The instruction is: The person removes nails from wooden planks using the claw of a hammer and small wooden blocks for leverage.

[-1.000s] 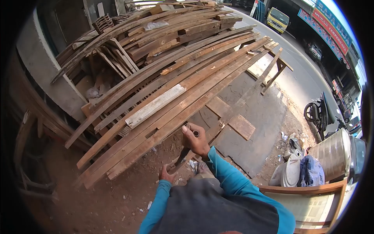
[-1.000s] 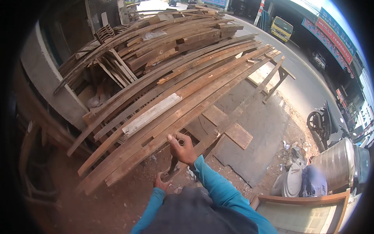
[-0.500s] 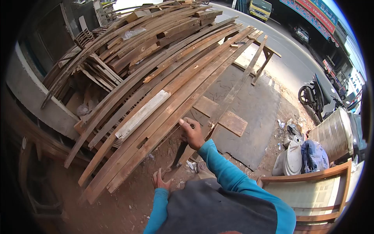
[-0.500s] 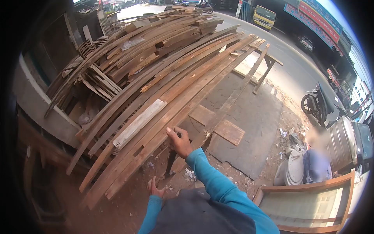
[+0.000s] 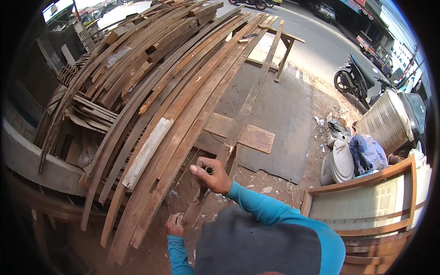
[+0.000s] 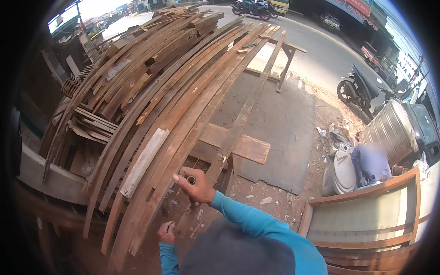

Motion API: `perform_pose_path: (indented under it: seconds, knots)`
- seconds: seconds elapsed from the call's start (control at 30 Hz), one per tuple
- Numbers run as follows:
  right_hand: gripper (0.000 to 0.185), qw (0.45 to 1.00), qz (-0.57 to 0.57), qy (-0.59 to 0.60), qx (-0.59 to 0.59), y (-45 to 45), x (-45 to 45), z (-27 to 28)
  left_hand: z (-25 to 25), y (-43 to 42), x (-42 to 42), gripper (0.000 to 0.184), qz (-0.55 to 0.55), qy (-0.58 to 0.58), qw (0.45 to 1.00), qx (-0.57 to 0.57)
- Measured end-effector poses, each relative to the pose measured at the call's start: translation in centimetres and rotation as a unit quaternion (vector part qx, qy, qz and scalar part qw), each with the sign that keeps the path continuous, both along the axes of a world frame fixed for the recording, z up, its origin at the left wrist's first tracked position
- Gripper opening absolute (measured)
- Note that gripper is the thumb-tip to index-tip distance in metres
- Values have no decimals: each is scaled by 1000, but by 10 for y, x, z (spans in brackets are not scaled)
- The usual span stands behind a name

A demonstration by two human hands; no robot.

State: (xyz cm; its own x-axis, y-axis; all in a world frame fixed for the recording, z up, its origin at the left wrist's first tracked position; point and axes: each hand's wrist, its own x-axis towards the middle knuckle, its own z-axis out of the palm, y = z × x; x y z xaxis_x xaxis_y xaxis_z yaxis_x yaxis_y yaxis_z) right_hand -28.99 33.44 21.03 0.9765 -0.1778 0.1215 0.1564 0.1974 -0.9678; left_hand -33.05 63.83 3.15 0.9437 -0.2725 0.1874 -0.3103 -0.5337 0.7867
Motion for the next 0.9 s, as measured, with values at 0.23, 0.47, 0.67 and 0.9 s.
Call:
perform_pose_path:
  seconds: [0.23, 0.47, 0.67, 0.9]
  knots:
    - [33, 999, -49, 14, 0, -47, -21, -14, 23, -33, 67, 18, -126, 218, 906, 339]
    - [32, 999, -32, 6, 32, -60, -19, -21, 97, -234, 187, 54, -74, -135, 988, 12]
    - [31, 996, -84, -7, -4, -65, -24, -26, 97, -225, 169, 55, -13, -126, 990, -53]
    - [27, 986, -159, -40, 30, -47, -24, -34, -12, -67, 18, 95, 52, 160, 961, 218]
